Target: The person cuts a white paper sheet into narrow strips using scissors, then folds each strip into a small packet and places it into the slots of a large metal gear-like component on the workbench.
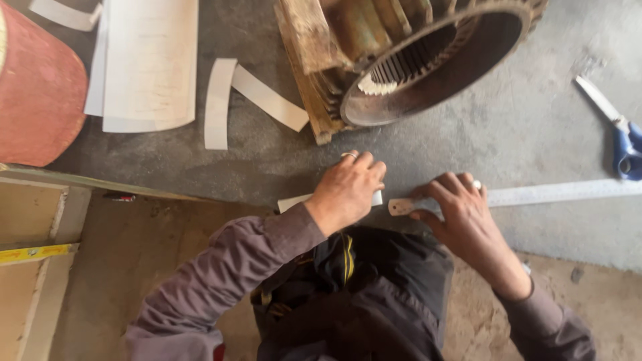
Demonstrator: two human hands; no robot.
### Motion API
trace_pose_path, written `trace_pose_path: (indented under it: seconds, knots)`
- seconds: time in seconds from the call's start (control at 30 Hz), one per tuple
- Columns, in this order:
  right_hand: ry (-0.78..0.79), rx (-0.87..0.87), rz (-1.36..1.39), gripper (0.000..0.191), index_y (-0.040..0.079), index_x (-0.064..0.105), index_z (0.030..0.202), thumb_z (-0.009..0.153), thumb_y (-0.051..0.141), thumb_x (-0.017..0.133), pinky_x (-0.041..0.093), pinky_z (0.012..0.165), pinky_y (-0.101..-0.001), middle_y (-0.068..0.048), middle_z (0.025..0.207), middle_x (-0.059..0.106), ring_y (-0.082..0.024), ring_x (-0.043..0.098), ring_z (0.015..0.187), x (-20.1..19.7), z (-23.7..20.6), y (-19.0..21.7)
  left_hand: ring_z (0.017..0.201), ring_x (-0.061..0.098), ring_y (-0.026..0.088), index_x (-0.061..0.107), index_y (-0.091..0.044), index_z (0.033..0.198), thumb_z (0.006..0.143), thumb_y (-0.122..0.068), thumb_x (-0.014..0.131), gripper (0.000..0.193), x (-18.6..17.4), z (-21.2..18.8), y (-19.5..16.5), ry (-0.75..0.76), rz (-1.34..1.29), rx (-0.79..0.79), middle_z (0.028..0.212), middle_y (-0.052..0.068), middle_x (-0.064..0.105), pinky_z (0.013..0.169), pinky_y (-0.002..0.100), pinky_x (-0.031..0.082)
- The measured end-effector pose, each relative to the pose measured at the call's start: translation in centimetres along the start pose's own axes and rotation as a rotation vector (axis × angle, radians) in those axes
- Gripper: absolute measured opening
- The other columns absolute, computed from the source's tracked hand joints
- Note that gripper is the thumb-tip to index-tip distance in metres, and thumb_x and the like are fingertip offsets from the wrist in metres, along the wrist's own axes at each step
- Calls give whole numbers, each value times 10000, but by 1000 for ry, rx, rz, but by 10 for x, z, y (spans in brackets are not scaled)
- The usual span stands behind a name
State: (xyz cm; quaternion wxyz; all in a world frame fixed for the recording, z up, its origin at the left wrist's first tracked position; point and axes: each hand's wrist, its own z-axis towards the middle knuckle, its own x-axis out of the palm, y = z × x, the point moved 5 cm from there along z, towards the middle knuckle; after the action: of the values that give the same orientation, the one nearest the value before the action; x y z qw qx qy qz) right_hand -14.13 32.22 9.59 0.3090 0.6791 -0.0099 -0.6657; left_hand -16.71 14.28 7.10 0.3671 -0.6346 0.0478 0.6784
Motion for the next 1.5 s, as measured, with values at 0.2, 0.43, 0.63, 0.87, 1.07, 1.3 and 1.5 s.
trace_pose_path:
  seconds: [0.2,0.43,0.63,0.87,1.07,1.3,1.5]
  knots:
    - [60,23,-26,356,186,739,1075,751,300,832,416,905,-455,-29,1039,644,-275,544,1026,7,7,-14,926,636,304,604,-34,1002,996,-153,652,129,0,-64,-56,240,-374,172,968,137,578,835,425,563]
    - [55,-4,-25,357,190,745,1055,730,308,834,406,916,-458,-5,1026,647,-261,539,1040,10,7,-17,932,630,307,573,-49,978,952,-190,694,188,-16,-72,-48,238,-308,233,980,123,552,793,439,559]
    - [125,35,-34,352,201,751,1031,724,353,835,404,881,-453,10,1000,648,-245,535,1020,12,10,-20,893,636,288,574,-65,956,935,-179,709,178,-26,-70,-39,282,-284,242,938,111,549,772,420,559]
    - [222,60,-67,342,189,754,1033,746,360,823,406,856,-440,18,968,636,-211,533,1004,19,14,-24,877,641,293,579,-45,992,930,-181,727,210,-15,-55,-54,242,-288,302,946,119,559,809,421,568]
    - [249,-23,134,173,97,718,929,844,245,742,543,737,-394,-41,947,665,-212,624,825,11,-6,-23,866,646,279,589,-40,993,932,-180,728,206,-20,-61,-47,225,-311,285,932,110,562,777,398,574]
    - [606,-124,290,201,88,710,963,837,239,751,565,659,-444,-92,840,755,-285,721,697,8,-35,-7,838,667,231,640,-118,976,1000,-225,599,117,-49,-69,-20,212,-73,205,853,60,615,1049,641,433]
    - [608,-170,301,190,96,706,939,844,256,743,581,666,-421,-71,850,770,-248,749,713,12,-19,18,949,654,275,649,-147,973,1004,-314,550,196,-63,-57,7,330,46,80,854,47,647,1084,665,295]
